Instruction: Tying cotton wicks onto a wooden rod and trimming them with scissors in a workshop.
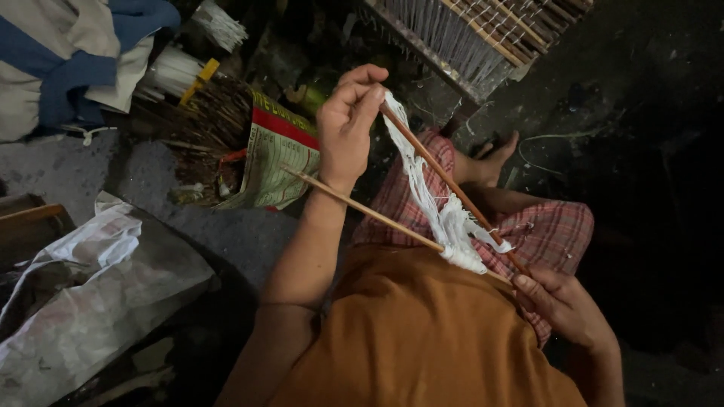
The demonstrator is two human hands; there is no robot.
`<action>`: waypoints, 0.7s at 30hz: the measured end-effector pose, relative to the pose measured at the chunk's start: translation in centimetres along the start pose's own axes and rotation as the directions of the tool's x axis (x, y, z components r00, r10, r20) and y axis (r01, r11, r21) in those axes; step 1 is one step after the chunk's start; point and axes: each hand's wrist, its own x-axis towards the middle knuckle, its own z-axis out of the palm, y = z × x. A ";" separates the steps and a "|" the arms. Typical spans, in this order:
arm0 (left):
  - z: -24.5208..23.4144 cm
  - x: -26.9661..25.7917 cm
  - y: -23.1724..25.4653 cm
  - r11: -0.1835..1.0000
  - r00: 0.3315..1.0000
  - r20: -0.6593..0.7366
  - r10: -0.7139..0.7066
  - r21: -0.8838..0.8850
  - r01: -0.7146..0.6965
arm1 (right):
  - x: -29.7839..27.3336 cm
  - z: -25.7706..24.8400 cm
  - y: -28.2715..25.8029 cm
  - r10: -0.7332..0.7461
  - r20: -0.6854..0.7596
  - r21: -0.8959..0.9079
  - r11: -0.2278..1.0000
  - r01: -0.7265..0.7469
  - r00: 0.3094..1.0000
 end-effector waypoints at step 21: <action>-0.6 -1.1 1.1 0.797 0.838 0.174 0.517 0.260 -0.545 | -0.7 -0.5 2.7 -0.044 0.020 0.245 0.969 0.038 0.999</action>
